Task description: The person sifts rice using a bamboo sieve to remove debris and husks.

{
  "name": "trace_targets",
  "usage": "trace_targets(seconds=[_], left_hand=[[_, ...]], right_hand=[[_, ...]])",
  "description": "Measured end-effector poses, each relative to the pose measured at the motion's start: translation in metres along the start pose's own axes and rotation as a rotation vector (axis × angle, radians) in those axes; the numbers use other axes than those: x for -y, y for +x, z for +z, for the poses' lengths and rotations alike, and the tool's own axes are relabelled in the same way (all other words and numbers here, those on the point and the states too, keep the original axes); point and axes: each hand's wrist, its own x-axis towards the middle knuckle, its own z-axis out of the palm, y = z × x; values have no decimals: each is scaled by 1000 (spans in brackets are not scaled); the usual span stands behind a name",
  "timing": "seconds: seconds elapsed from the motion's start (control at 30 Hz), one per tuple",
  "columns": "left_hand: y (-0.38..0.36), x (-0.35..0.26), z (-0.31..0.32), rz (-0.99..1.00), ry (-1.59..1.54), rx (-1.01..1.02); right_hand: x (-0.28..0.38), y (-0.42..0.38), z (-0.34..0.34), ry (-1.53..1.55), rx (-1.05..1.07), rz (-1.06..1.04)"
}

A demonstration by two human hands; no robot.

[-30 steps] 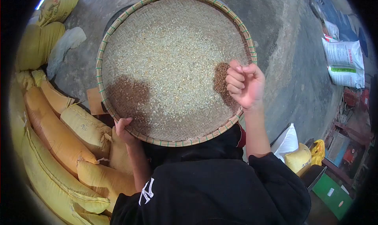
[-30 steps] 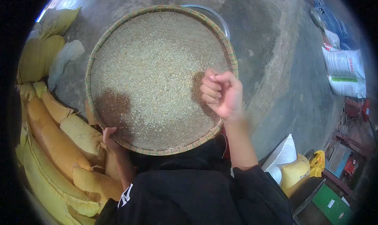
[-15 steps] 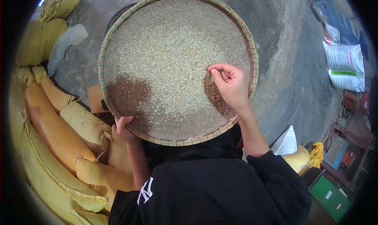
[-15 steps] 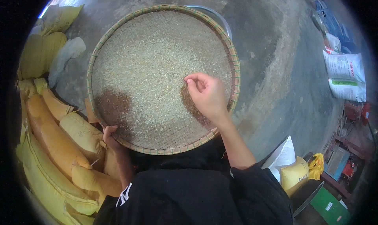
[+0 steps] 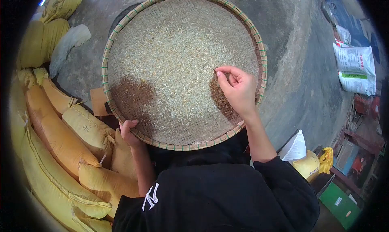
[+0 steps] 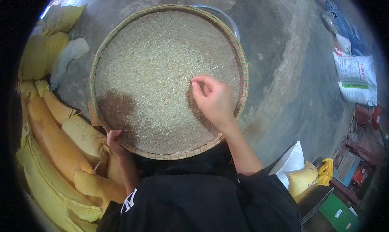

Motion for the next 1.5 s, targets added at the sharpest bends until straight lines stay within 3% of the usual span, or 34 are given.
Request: trace_targets(seconds=[0.17, 0.23, 0.33, 0.47, 0.53, 0.73, 1.27, 1.33, 1.37, 1.43, 1.47, 1.5], left_hand=[[-2, -2, 5, -6, -12, 26], [-6, -7, 17, -30, -42, -11], [-4, -2, 5, 8, 11, -65], [-3, -3, 4, 28, 52, -54], [-1, 0, -3, 38, 32, 7], [-3, -3, 11, 11, -40, 26], [-5, -9, 8, -79, -31, 67], [-7, -10, 16, -40, -25, 34], [-8, -11, 19, -40, -25, 33], [-10, -13, 22, -16, -16, 1], [-9, -12, 21, -17, -16, 0], [-9, -12, 20, -20, -14, -6]], right_hand=[[13, -2, -2, -208, 45, -11], [14, -5, 7, -285, -43, -132], [19, -9, 15, -332, -86, -113], [17, -6, 11, -306, -101, -106], [21, -2, 1, -258, 23, 51], [5, -3, -9, -114, 0, 40], [3, 1, -4, -109, 21, 33], [-7, 3, -11, 174, 86, 136], [-8, 3, -18, 174, 86, 136], [-11, 5, -35, 1000, 302, 412], [-18, 6, -40, 1274, 379, 445], [-23, 6, -41, 1273, 378, 446]])
